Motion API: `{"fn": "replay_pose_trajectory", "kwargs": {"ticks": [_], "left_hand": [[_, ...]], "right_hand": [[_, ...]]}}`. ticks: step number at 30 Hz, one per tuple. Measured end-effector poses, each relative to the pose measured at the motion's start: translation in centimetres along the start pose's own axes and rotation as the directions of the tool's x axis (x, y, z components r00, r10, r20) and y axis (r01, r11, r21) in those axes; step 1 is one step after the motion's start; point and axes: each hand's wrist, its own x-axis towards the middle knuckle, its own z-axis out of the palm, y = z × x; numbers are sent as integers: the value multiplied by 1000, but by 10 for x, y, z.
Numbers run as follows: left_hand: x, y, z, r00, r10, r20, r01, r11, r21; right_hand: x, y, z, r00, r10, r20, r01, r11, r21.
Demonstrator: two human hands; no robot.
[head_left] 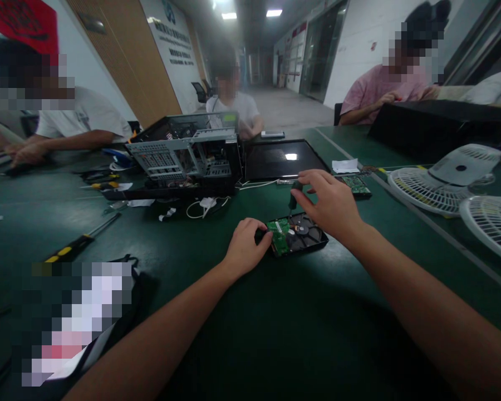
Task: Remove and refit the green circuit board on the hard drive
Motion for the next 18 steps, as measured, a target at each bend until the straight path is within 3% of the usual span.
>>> {"fn": "replay_pose_trajectory", "kwargs": {"ticks": [7, 18], "left_hand": [[0, 4, -4, 1000, -6, 16, 6, 1000, 2], [0, 3, -3, 1000, 3, 11, -3, 1000, -2]], "right_hand": [[-2, 0, -1, 1000, 1, -16, -3, 995, -104], [-1, -2, -2, 1000, 7, -27, -7, 1000, -15]]}}
